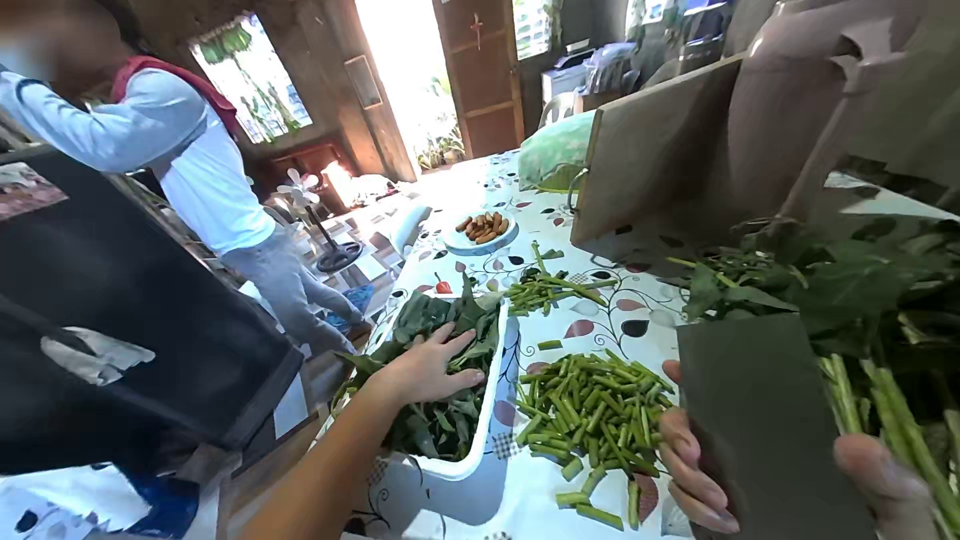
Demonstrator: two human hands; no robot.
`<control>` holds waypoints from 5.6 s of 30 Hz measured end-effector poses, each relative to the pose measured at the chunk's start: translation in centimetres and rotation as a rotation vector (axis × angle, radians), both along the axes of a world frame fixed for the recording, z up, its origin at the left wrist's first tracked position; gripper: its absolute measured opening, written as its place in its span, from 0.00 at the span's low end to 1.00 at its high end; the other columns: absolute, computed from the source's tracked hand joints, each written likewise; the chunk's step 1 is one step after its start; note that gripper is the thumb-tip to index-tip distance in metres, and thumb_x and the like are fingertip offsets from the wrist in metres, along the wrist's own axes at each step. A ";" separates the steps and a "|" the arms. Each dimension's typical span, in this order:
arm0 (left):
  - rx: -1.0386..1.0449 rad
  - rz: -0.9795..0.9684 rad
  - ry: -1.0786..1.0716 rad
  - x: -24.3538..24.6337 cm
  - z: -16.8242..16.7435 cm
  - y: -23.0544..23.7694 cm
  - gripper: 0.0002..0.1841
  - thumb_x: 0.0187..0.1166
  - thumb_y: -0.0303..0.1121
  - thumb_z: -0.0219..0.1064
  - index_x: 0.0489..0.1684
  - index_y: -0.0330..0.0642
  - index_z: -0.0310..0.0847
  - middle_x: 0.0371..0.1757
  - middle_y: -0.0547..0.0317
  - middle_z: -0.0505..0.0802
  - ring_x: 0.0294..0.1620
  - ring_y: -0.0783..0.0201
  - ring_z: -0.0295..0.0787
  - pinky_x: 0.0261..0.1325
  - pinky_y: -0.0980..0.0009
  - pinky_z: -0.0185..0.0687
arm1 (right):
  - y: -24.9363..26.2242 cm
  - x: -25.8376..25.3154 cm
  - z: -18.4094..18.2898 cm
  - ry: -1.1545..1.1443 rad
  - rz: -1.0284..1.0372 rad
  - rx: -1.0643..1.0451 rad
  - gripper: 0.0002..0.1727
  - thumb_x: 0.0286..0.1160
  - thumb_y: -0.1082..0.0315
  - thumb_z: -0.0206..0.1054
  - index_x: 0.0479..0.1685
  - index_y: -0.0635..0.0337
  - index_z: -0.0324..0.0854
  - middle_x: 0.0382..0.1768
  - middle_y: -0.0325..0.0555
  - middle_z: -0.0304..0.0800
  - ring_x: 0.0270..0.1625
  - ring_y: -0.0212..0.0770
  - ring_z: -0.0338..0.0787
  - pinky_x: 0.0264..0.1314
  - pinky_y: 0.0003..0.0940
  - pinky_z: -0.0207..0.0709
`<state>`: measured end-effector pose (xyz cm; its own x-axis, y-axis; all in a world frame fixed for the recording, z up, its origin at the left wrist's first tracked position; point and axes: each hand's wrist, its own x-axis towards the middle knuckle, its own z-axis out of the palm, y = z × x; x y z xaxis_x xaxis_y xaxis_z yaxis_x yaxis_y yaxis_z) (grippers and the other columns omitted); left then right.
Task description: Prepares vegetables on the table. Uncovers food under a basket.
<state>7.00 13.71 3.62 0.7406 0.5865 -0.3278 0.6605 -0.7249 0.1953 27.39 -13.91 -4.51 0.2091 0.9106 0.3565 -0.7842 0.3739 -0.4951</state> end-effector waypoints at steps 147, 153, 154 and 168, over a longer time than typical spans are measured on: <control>-0.569 -0.085 -0.853 20.7 4.7 -15.8 0.13 0.93 0.36 0.56 0.51 0.35 0.82 0.32 0.57 0.82 0.25 0.69 0.78 0.31 0.74 0.78 | -3.6 0.4 -3.8 0.082 -0.340 0.271 0.47 0.58 0.36 0.76 0.78 0.52 0.71 0.49 0.51 0.89 0.40 0.46 0.91 0.43 0.43 0.86; -0.651 -0.101 -1.136 16.4 5.7 -12.8 0.16 0.95 0.35 0.50 0.65 0.38 0.79 0.28 0.62 0.83 0.24 0.73 0.77 0.29 0.79 0.74 | -3.7 0.0 -3.1 -0.076 -0.270 0.307 0.50 0.64 0.38 0.74 0.86 0.55 0.64 0.48 0.50 0.89 0.39 0.43 0.89 0.43 0.39 0.85; -0.669 -0.118 -1.182 15.7 5.9 -11.8 0.16 0.95 0.34 0.49 0.66 0.37 0.79 0.28 0.64 0.84 0.24 0.74 0.78 0.28 0.80 0.75 | -3.6 -0.1 -2.9 -0.113 -0.281 0.300 0.50 0.63 0.37 0.74 0.86 0.55 0.64 0.47 0.49 0.89 0.39 0.42 0.89 0.42 0.38 0.85; -0.873 -0.157 -1.453 -0.4 2.2 -7.0 0.16 0.85 0.43 0.61 0.62 0.50 0.87 0.24 0.70 0.84 0.19 0.77 0.77 0.24 0.82 0.77 | 6.1 0.4 5.3 -0.075 -0.061 0.153 0.41 0.56 0.32 0.74 0.61 0.55 0.79 0.32 0.43 0.86 0.28 0.40 0.87 0.33 0.36 0.86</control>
<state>6.64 6.71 5.80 0.7272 0.5095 0.4600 -0.4701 -0.1188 0.8746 27.77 -7.79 0.81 0.2296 0.8311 0.5065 -0.7206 0.4950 -0.4855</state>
